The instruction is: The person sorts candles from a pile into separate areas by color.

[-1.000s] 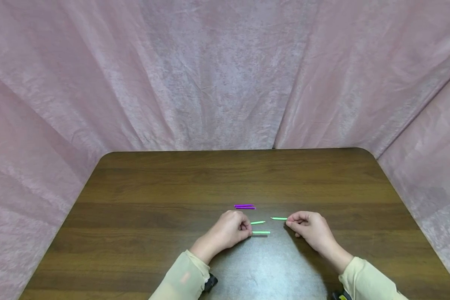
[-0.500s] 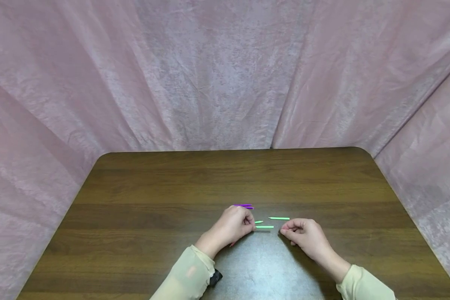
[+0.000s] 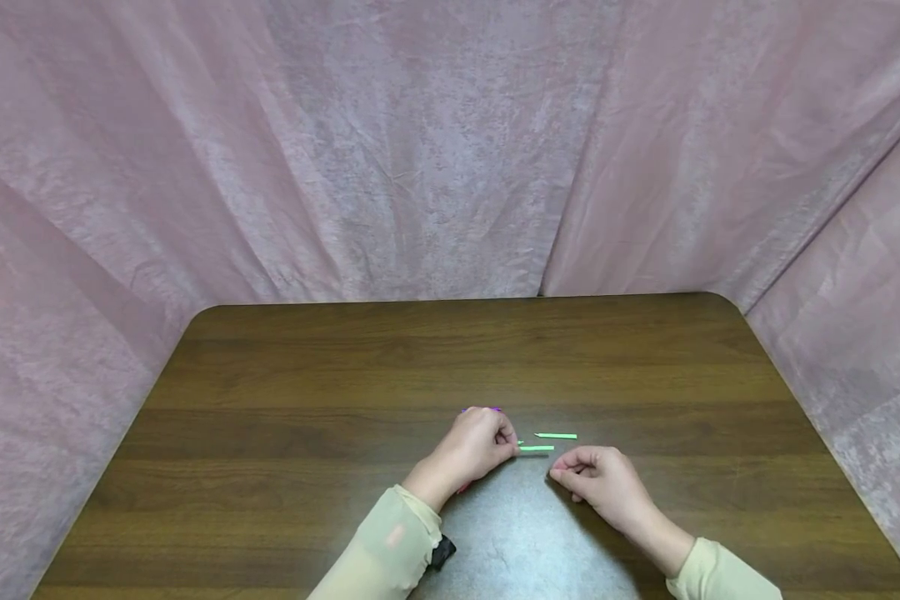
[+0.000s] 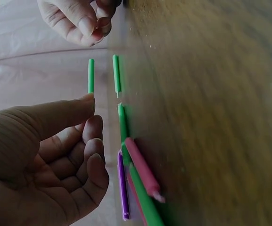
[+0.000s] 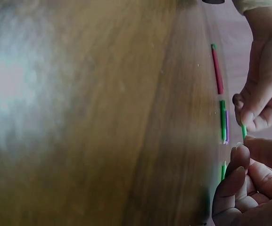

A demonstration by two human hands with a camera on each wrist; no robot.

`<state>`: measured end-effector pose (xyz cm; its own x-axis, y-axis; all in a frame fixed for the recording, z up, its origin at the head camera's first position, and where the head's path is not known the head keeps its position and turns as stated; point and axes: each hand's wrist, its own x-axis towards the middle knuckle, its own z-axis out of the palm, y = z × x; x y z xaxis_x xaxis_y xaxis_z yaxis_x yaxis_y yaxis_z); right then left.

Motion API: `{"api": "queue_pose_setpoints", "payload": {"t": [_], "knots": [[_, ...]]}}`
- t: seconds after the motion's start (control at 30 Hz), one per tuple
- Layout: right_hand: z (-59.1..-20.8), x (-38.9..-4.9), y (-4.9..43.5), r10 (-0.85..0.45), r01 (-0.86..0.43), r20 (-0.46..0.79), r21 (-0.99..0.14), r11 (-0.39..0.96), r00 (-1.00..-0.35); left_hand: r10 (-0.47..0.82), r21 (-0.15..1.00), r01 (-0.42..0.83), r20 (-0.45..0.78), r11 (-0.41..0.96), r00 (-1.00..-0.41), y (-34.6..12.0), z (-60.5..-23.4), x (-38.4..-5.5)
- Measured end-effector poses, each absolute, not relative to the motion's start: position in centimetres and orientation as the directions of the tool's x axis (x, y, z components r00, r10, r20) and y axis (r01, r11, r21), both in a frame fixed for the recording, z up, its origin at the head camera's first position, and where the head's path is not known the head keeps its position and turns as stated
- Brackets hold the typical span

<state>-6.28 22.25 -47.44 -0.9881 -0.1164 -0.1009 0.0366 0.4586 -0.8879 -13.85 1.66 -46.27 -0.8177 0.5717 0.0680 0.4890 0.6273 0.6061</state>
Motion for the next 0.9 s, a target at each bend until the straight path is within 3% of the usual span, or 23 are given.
{"api": "queue_pose_setpoints", "payload": {"t": [0.9], "knots": [[-47.5, -6.1, 21.1, -0.170, 0.027, -0.104, -0.915, 0.402, -0.980, 0.548, 0.550, 0.487, 0.063, 0.678, -0.834, 5.0, -46.6, -14.6]]}}
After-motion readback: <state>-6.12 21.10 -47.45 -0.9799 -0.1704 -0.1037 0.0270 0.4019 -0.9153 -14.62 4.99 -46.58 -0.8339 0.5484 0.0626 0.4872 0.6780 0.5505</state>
